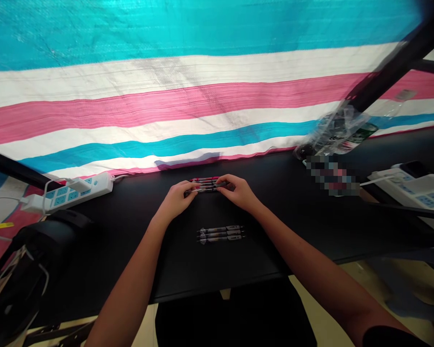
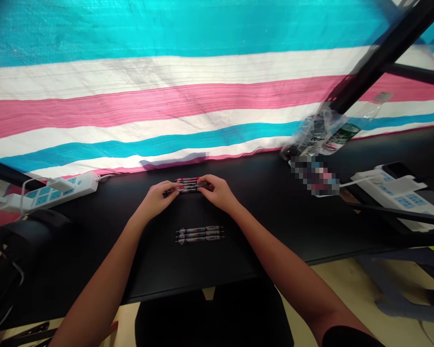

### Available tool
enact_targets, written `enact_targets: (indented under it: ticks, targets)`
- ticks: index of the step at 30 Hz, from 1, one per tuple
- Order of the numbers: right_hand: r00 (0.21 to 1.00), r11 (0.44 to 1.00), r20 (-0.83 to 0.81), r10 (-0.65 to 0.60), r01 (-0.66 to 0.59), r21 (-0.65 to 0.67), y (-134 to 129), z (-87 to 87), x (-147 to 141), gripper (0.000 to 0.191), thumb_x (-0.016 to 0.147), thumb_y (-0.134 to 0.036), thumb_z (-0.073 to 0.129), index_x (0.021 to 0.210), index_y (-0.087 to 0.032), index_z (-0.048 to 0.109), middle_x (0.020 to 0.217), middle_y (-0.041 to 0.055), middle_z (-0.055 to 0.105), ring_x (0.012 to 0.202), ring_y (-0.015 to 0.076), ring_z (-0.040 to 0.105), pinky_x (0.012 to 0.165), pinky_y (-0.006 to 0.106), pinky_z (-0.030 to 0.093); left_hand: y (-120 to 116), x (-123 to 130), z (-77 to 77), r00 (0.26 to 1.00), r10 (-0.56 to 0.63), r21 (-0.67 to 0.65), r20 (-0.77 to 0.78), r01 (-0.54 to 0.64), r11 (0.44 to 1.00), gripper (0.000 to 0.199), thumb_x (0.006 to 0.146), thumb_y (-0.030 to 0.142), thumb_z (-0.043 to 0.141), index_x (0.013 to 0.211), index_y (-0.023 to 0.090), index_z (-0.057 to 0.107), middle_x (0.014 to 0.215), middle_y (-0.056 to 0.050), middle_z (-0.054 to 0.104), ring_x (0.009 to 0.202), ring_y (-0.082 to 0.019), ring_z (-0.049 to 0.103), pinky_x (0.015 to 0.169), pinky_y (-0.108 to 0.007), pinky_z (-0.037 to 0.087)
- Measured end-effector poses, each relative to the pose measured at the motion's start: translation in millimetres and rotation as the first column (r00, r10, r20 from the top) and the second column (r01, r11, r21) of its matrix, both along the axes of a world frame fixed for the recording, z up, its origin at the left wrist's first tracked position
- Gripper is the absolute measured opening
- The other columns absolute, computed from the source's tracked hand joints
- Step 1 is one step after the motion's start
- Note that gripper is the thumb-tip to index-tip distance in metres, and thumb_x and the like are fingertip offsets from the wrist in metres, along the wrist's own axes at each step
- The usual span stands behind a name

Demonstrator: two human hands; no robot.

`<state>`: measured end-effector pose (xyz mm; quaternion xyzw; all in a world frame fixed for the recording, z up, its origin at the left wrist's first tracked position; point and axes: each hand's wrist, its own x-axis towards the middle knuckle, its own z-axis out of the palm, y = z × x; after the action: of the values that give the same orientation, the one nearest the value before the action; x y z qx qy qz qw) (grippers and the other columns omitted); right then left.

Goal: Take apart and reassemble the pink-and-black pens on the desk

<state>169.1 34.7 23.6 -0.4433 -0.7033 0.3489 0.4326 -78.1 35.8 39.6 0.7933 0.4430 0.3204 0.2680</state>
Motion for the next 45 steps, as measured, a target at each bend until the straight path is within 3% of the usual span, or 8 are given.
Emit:
enact_targets:
  ticks: [7,12,16,23,29,34,39,45]
  targets:
    - [0.999,0.999,-0.001,0.049,-0.049,-0.008,-5,0.2,-6,0.015,0.087,-0.029,0.064,0.098,-0.022,0.071,0.102,0.0063,0.074,0.085,0.0219,0.068,0.080,0.037,0.055,-4,11,-2.6,0.999,-0.027,-0.001,0.028,0.027,1.000,0.019,0.089,0.024,0.065,0.103,0.021,0.078,0.097,-0.007,0.074,0.086,-0.021,0.068,0.081,-0.034,0.054]
    - [0.998,0.989,-0.015,0.069,-0.070,-0.133,-4,-1.6,-4,0.024,0.090,-0.044,0.064,0.094,-0.021,0.071,0.081,0.0053,0.073,0.072,0.0214,0.066,0.071,0.037,0.055,-3,10,-1.4,0.997,-0.029,0.001,0.068,0.029,1.000,0.018,0.088,0.023,0.066,0.103,0.022,0.078,0.100,-0.007,0.074,0.091,-0.023,0.069,0.086,-0.036,0.054]
    - [0.996,0.991,-0.038,0.075,-0.078,-0.107,-2,0.2,1,0.029,0.086,-0.041,0.069,0.108,-0.022,0.066,0.099,0.0070,0.072,0.085,0.0218,0.067,0.075,0.035,0.055,-3,8,0.8,0.998,-0.018,0.006,0.067,0.017,1.000,0.018,0.087,0.021,0.066,0.101,0.022,0.078,0.101,-0.007,0.074,0.093,-0.023,0.069,0.088,-0.037,0.054]
    - [0.997,0.996,0.061,0.039,-0.034,-0.088,1,6.0,8,0.026,0.089,-0.044,0.063,0.081,-0.020,0.067,0.077,0.0033,0.066,0.068,0.0183,0.058,0.066,0.033,0.048,-3,8,2.6,0.998,-0.013,0.002,0.059,0.013,1.000,0.017,0.086,0.018,0.067,0.099,0.022,0.077,0.101,-0.007,0.075,0.094,-0.023,0.069,0.087,-0.037,0.054]
    - [0.998,0.991,0.023,0.063,-0.060,-0.121,2,7.0,11,0.027,0.083,-0.046,0.071,0.092,-0.020,0.065,0.082,0.0026,0.066,0.068,0.0167,0.057,0.064,0.031,0.047,-3,7,1.6,0.999,-0.009,0.005,0.044,0.008,1.000,0.016,0.086,0.018,0.068,0.099,0.021,0.076,0.101,-0.006,0.074,0.093,-0.022,0.069,0.084,-0.034,0.054]
    - [0.990,0.994,0.132,0.041,-0.027,-0.109,4,7.0,14,0.035,0.091,-0.049,0.060,0.076,-0.018,0.065,0.069,0.0019,0.061,0.064,0.0162,0.052,0.061,0.030,0.042,-5,8,3.1,0.999,-0.023,0.012,0.034,0.023,1.000,0.016,0.086,0.015,0.067,0.099,0.021,0.076,0.102,-0.006,0.074,0.095,-0.021,0.069,0.085,-0.033,0.054]
    - [0.991,0.982,0.083,0.103,-0.088,-0.165,4,5.6,15,0.029,0.085,-0.047,0.069,0.092,-0.019,0.065,0.078,0.0017,0.065,0.066,0.0160,0.055,0.063,0.029,0.044,-5,8,3.9,1.000,-0.015,0.018,0.026,0.014,1.000,0.016,0.086,0.015,0.067,0.099,0.021,0.075,0.101,-0.005,0.073,0.094,-0.020,0.069,0.084,-0.032,0.054]
    - [0.982,0.981,0.141,0.122,-0.099,-0.164,5,3.9,15,0.036,0.094,-0.048,0.054,0.075,-0.018,0.065,0.074,0.0041,0.066,0.068,0.0178,0.057,0.065,0.031,0.043,-5,9,2.5,1.000,-0.024,0.054,0.020,0.023,0.998,0.015,0.086,0.014,0.067,0.096,0.021,0.075,0.100,-0.005,0.073,0.094,-0.021,0.068,0.087,-0.034,0.053]
